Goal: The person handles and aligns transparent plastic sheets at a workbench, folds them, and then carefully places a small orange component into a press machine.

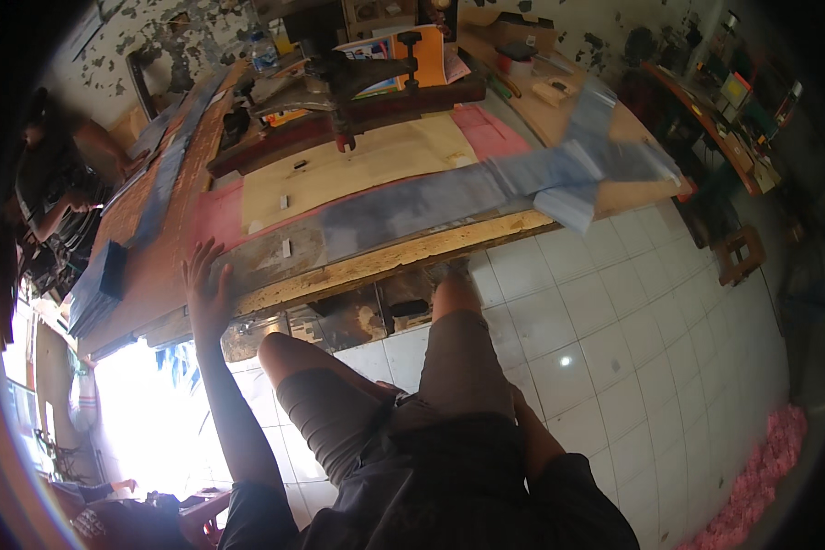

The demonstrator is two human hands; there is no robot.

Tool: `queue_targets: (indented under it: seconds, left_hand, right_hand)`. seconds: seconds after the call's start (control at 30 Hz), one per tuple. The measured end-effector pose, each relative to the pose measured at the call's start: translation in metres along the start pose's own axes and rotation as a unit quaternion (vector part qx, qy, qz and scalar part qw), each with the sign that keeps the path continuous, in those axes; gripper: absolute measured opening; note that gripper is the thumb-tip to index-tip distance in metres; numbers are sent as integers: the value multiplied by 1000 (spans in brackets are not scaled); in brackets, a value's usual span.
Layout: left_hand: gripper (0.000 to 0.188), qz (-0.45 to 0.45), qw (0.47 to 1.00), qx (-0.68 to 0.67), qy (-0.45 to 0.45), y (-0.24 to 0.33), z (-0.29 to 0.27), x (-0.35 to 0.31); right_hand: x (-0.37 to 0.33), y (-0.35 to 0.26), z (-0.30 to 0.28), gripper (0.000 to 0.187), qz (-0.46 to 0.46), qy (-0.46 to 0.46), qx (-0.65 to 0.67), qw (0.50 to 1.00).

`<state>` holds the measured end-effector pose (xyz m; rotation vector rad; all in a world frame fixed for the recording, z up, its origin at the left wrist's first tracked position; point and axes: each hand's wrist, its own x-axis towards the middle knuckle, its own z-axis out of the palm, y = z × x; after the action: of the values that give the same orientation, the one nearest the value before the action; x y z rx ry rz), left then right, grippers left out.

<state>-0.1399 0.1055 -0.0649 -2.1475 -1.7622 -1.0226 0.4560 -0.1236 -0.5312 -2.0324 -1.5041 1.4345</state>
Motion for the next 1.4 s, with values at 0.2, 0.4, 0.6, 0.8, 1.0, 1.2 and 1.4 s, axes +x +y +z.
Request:
queue_targets:
  seconds: [0.2, 0.4, 0.6, 0.8, 1.0, 1.2, 1.4]
  left_hand:
    - [39, 13, 1000, -7, 12, -1, 13, 3]
    - [40, -6, 999, -22, 29, -14, 6, -3]
    - [40, 8, 999, -23, 47, -8, 17, -4]
    - [39, -5, 999, -1, 42, -12, 11, -10]
    - [38, -1, 999, 22, 40, -7, 8, -9]
    - [34, 24, 996, 29, 83, -4, 4, -8]
    - [28, 19, 988, 0, 156, -6, 1, -5]
  right_hand:
    - [10, -55, -52, 38, -69, 290, 90, 950]
    - [-59, -177, -110, 33, -139, 381, 209, 890]
    - [-110, -206, -154, 38, -189, 449, 301, 820]
    - [-202, -290, -222, 48, -277, 587, 279, 708]
    - [-262, -313, -259, 42, -327, 688, 229, 605]
    - [-256, -308, -255, 39, -327, 680, 288, 590]
    - [-219, -353, -262, 37, -367, 599, 283, 653]
